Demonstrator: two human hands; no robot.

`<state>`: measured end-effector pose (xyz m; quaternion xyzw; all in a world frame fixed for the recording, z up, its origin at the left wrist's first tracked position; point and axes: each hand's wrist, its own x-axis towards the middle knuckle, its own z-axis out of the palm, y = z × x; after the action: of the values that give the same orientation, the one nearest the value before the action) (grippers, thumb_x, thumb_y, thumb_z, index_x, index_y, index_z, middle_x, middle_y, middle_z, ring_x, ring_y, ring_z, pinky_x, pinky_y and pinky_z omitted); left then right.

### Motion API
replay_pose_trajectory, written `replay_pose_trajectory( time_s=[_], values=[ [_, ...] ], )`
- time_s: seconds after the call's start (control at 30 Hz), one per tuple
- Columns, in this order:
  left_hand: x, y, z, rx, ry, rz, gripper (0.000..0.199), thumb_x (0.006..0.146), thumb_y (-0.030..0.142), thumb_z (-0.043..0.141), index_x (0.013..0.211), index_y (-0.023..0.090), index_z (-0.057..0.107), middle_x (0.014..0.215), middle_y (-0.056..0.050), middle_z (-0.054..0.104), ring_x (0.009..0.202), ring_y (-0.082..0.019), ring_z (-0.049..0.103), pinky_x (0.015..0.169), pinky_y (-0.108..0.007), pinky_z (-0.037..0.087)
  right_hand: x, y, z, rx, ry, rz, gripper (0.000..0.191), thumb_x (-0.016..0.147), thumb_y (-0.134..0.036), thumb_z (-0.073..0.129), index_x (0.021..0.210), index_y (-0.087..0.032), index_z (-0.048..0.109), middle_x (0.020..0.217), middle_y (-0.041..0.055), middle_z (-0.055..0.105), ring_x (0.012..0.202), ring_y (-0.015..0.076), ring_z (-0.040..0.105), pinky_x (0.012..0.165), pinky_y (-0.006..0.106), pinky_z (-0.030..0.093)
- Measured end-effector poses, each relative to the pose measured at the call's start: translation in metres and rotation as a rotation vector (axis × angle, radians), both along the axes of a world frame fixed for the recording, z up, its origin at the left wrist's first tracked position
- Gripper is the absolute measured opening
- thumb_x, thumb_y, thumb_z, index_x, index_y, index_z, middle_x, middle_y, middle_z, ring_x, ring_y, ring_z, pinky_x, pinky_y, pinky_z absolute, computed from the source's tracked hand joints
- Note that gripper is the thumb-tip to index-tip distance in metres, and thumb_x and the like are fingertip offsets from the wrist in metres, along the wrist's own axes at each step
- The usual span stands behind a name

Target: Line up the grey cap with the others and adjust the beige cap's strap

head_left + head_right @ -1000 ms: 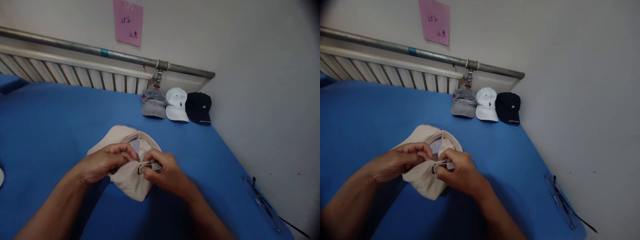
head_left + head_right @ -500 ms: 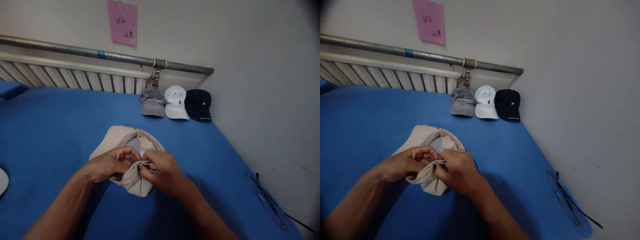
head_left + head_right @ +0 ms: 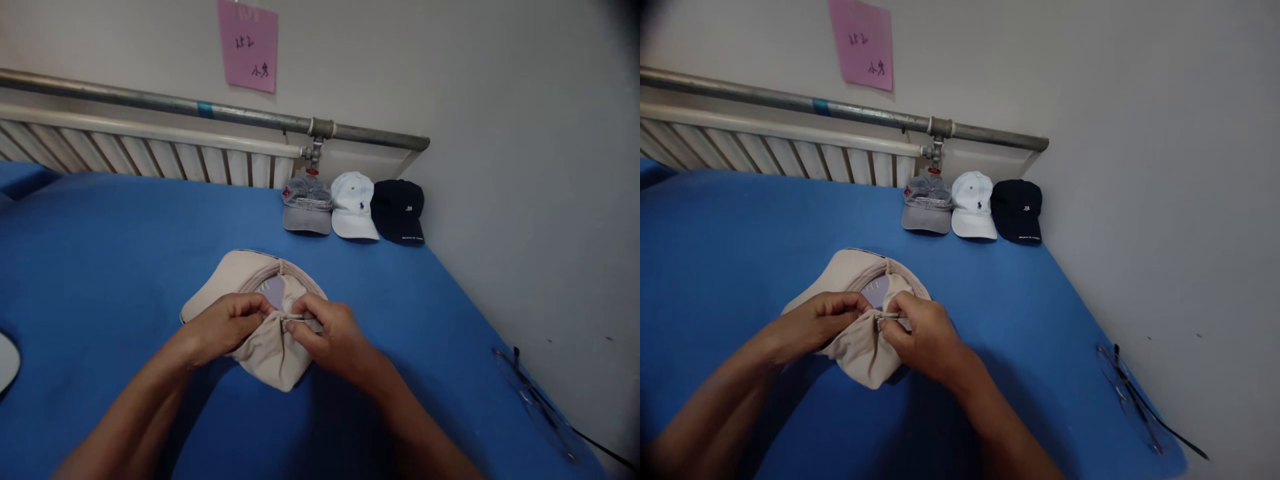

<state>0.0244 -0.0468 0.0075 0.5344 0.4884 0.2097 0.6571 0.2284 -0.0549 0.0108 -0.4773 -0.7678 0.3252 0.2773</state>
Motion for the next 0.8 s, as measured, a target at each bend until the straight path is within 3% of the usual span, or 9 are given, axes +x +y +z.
replay_pose_trajectory(
  time_s=[0.2, 0.33, 0.43, 0.53, 0.63, 0.8],
  values=[
    [0.0, 0.0, -0.001, -0.086, -0.112, 0.055, 0.028, 0.079, 0.043, 0.066, 0.088, 0.017, 0.062, 0.065, 0.003, 0.053, 0.051, -0.008, 0.039, 0.049, -0.02, 0.028, 0.003, 0.0, -0.001, 0.046, 0.054, 0.05, 0.006, 0.082, -0.016, 0.058, 0.084, -0.02, 0.063, 0.07, -0.0036, 0.062, 0.063, 0.0115, 0.054, 0.063, 0.023, 0.039],
    [-0.006, -0.002, 0.004, 0.047, -0.055, 0.093, 0.028, 0.088, 0.046, 0.057, 0.096, 0.021, 0.069, 0.087, -0.003, 0.064, 0.071, -0.015, 0.054, 0.056, -0.021, 0.038, 0.006, -0.001, -0.002, 0.172, 0.086, 0.087, 0.016, 0.079, -0.012, 0.058, 0.09, -0.02, 0.065, 0.085, 0.0008, 0.069, 0.079, 0.0154, 0.062, 0.075, 0.027, 0.044],
    [-0.012, -0.003, 0.008, 0.064, -0.052, 0.024, 0.032, 0.084, 0.046, 0.064, 0.103, 0.02, 0.069, 0.092, -0.006, 0.064, 0.077, -0.018, 0.056, 0.059, -0.023, 0.04, 0.007, -0.003, 0.0, 0.203, 0.135, 0.099, 0.026, 0.076, -0.009, 0.057, 0.097, -0.021, 0.066, 0.091, 0.002, 0.071, 0.085, 0.0169, 0.064, 0.079, 0.029, 0.046],
    [-0.017, -0.003, 0.008, -0.031, -0.182, -0.022, 0.035, 0.082, 0.041, 0.069, 0.11, 0.021, 0.065, 0.084, -0.004, 0.06, 0.066, -0.014, 0.052, 0.055, -0.023, 0.037, 0.01, -0.003, 0.003, 0.165, 0.136, 0.124, 0.027, 0.075, -0.009, 0.057, 0.099, -0.021, 0.065, 0.092, 0.0026, 0.071, 0.084, 0.017, 0.062, 0.079, 0.03, 0.046],
    [-0.02, -0.003, 0.006, -0.039, -0.292, -0.013, 0.033, 0.082, 0.037, 0.072, 0.11, 0.021, 0.064, 0.071, 0.001, 0.051, 0.057, -0.009, 0.043, 0.052, -0.021, 0.03, 0.011, -0.003, 0.007, 0.155, 0.118, 0.184, 0.018, 0.074, -0.008, 0.059, 0.087, -0.02, 0.063, 0.084, 0.0019, 0.066, 0.08, 0.0166, 0.059, 0.077, 0.03, 0.046],
    [-0.019, -0.002, 0.005, -0.02, -0.263, -0.063, 0.031, 0.081, 0.037, 0.072, 0.104, 0.017, 0.065, 0.065, 0.004, 0.041, 0.057, -0.007, 0.033, 0.051, -0.02, 0.024, 0.01, -0.006, 0.009, 0.193, 0.205, 0.298, 0.021, 0.073, -0.004, 0.057, 0.085, -0.02, 0.06, 0.091, 0.0033, 0.066, 0.085, 0.0165, 0.06, 0.08, 0.03, 0.047]
  ],
)
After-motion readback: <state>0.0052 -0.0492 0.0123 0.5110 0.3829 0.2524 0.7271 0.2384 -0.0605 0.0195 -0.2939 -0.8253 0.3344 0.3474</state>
